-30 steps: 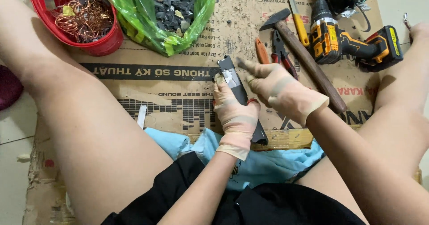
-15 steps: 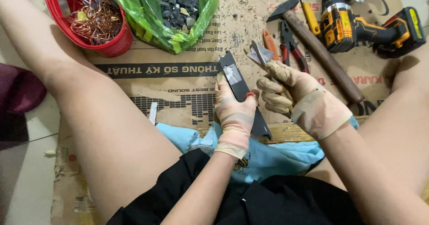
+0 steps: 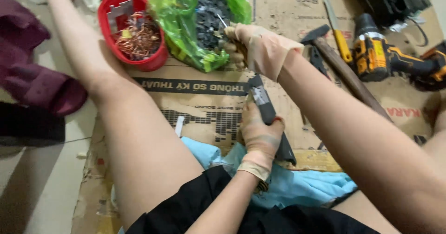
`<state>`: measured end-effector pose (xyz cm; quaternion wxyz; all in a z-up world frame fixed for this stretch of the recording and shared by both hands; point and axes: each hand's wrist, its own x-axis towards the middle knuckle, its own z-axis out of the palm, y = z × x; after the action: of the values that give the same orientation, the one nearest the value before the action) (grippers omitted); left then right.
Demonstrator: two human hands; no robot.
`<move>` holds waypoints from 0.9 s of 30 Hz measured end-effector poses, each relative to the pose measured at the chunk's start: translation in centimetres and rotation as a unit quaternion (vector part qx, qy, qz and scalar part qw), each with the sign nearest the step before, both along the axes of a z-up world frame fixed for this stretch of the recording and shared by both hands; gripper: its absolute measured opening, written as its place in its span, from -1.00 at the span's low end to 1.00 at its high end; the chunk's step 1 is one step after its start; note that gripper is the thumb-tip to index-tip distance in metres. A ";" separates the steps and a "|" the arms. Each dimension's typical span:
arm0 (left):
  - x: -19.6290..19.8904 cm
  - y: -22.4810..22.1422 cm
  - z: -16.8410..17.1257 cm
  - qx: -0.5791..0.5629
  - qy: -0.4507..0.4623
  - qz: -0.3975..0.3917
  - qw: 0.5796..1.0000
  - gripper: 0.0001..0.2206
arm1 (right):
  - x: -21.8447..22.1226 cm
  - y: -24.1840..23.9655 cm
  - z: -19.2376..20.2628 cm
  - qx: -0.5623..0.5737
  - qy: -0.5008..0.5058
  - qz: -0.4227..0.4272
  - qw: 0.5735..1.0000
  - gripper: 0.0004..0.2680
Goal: The person scrapes residue off a small electronic component using a screwdriver, then uses a power drill to remove screws and separate parts. The person handles the component and tools directly while sitting on the floor.
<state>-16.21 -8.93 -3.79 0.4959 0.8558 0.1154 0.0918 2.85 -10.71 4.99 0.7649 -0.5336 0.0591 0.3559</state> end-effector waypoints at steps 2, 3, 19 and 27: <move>0.1 0.4 0.7 -0.007 0.015 -0.004 1.000 -0.39 | 0.5 0.8 0.6 -0.029 0.003 -0.001 1.000 -0.78; 0.1 0.5 0.9 -0.016 0.029 -0.016 0.999 -0.43 | 0.7 1.2 0.7 -0.059 0.005 -0.011 0.998 -0.77; 1.3 -1.1 1.0 0.003 0.156 -0.018 0.988 -0.25 | -17.5 -7.3 7.0 -0.534 0.041 -0.107 0.838 -0.69; 1.6 -1.5 1.8 0.019 0.177 -0.026 0.984 -0.17 | -15.8 -5.3 8.7 -0.625 -0.066 0.163 0.761 -0.55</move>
<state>-14.61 -10.46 -2.00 0.4532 0.8707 0.1775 -0.0712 -13.00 -16.06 13.73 0.1942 -0.9169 0.1301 0.3236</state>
